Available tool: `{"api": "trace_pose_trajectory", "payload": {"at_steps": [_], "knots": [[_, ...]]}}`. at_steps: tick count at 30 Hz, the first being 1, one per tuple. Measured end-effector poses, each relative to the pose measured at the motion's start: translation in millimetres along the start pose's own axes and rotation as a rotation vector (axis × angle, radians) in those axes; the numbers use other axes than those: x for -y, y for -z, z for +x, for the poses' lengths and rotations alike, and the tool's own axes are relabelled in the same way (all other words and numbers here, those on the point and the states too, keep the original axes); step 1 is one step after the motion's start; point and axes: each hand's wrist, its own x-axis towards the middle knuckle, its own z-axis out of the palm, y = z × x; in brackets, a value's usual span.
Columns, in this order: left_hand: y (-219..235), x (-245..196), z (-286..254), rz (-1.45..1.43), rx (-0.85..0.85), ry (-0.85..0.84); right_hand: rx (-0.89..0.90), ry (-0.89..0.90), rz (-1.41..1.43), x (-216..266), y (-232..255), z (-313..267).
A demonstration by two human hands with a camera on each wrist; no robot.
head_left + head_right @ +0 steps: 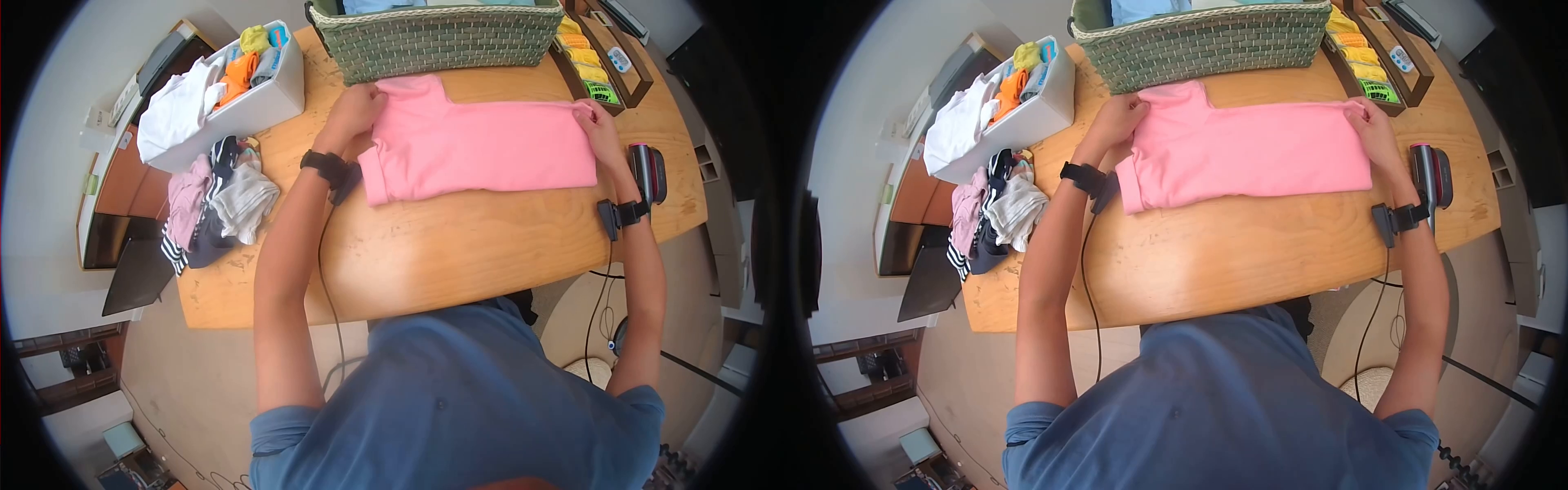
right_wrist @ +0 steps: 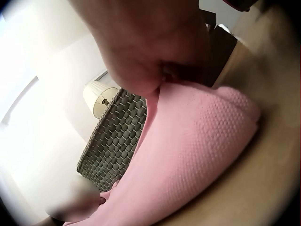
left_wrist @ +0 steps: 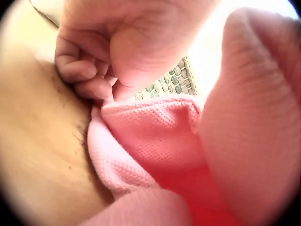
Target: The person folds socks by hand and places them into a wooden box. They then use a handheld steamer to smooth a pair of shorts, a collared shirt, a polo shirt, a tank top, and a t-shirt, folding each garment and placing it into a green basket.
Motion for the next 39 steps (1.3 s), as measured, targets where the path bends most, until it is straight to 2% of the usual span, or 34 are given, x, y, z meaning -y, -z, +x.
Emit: {"api": "trace_pose_trajectory", "payload": {"at_steps": [2,5,6,8,11,13,15,17,18,19,21,24,27,30,32,34,36,39], "knots": [[0,3,2,-0.012,0.024,0.012,-0.065,0.054,-0.007,-2,-2,1],[9,-12,-5,-0.013,0.037,0.052,-0.069,0.119,-0.502,24,-7,-10],[12,-17,-8,-0.013,0.039,0.074,-0.130,0.257,-0.607,36,-9,-9],[9,-14,-6,0.027,-0.045,0.016,-0.252,0.532,-0.809,61,-20,-8],[4,-17,-6,0.072,-0.107,-0.051,0.070,0.170,-0.467,102,-65,-2],[-1,-19,-5,0.058,-0.112,-0.069,0.232,0.221,-0.223,104,-102,15],[-6,-15,-1,0.012,-0.104,-0.065,0.314,0.131,-0.187,107,-140,36],[-6,-11,-4,-0.139,-0.092,-0.167,0.238,0.167,-0.222,107,-170,54],[-6,-12,-6,-0.214,-0.086,-0.220,0.199,0.184,-0.241,110,-178,61],[3,-31,-22,-0.328,-0.043,-0.228,0.245,0.106,-0.110,117,-182,64],[4,-32,-24,-0.298,-0.054,-0.317,0.339,-0.060,0.152,125,-187,70],[4,-36,-33,-0.369,0.001,-0.364,0.578,-0.124,0.293,117,-183,85],[8,-49,-44,-0.392,0.045,-0.413,0.668,-0.085,0.346,117,-174,81],[7,-53,-48,-0.327,0.100,-0.494,0.651,0.050,0.203,139,-160,64],[7,-56,-52,-0.289,0.144,-0.519,0.460,0.320,0.106,147,-161,49],[8,-62,-61,-0.271,0.183,-0.514,0.438,0.474,0.083,145,-162,47],[4,-61,-67,-0.301,0.189,-0.515,0.592,0.514,0.134,138,-158,46],[3,-62,-77,-0.257,0.165,-0.526,0.602,0.495,-0.145,140,-143,32]]}}
